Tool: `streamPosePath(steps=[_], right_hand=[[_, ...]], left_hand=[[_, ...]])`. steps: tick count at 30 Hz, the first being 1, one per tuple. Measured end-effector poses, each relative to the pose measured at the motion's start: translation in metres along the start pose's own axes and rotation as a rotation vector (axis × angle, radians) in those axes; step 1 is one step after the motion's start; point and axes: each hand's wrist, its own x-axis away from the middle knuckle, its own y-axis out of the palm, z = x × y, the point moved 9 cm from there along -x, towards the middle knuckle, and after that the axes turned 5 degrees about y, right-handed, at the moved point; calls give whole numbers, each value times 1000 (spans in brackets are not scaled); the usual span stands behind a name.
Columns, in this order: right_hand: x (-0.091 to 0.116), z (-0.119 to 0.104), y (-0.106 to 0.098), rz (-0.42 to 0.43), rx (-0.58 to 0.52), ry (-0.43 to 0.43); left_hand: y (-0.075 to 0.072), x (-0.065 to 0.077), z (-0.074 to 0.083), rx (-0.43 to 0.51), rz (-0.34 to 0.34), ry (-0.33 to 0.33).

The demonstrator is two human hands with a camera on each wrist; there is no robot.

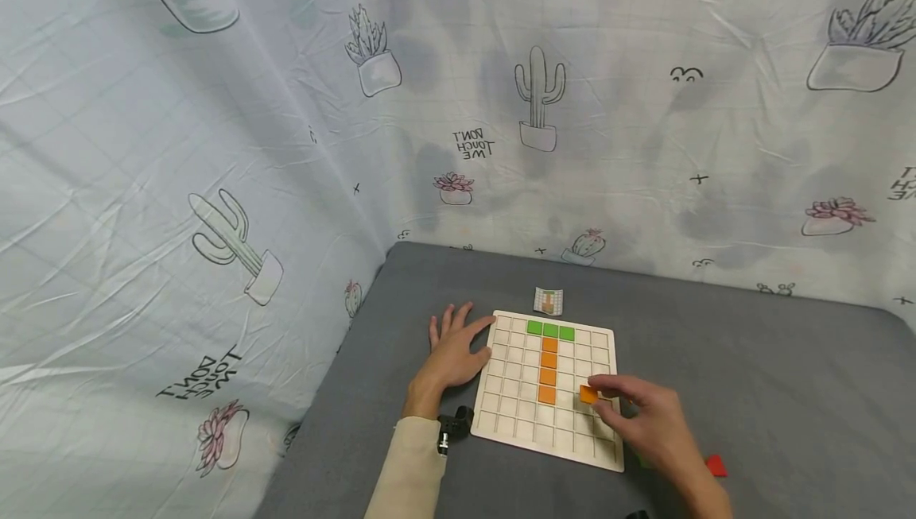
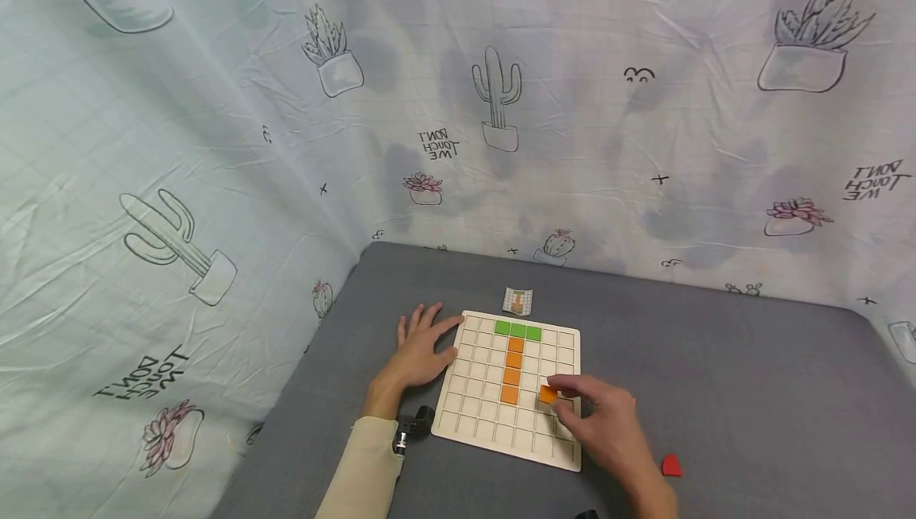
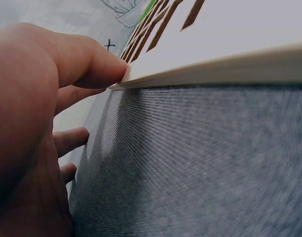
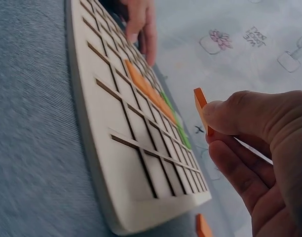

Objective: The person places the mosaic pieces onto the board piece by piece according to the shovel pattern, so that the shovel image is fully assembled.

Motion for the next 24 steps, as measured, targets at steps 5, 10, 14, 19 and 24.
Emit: streamPosePath(steps=[5,10,14,19,24], right_hand=[[0,4,14,-46,-11,49],[-1,10,27,-110,19,134],[-3,11,33,-134,56,149],[-2,9,37,-116,87,108],[-2,5,38,-85,87,43]], left_hand=[[0,1,0,-1,-4,-6],[0,0,0,3,-4,-6],[1,-1,0,0,-2,-4],[2,-1,-1,-5,-1,-10],[1,0,-1,-5,-5,-15]])
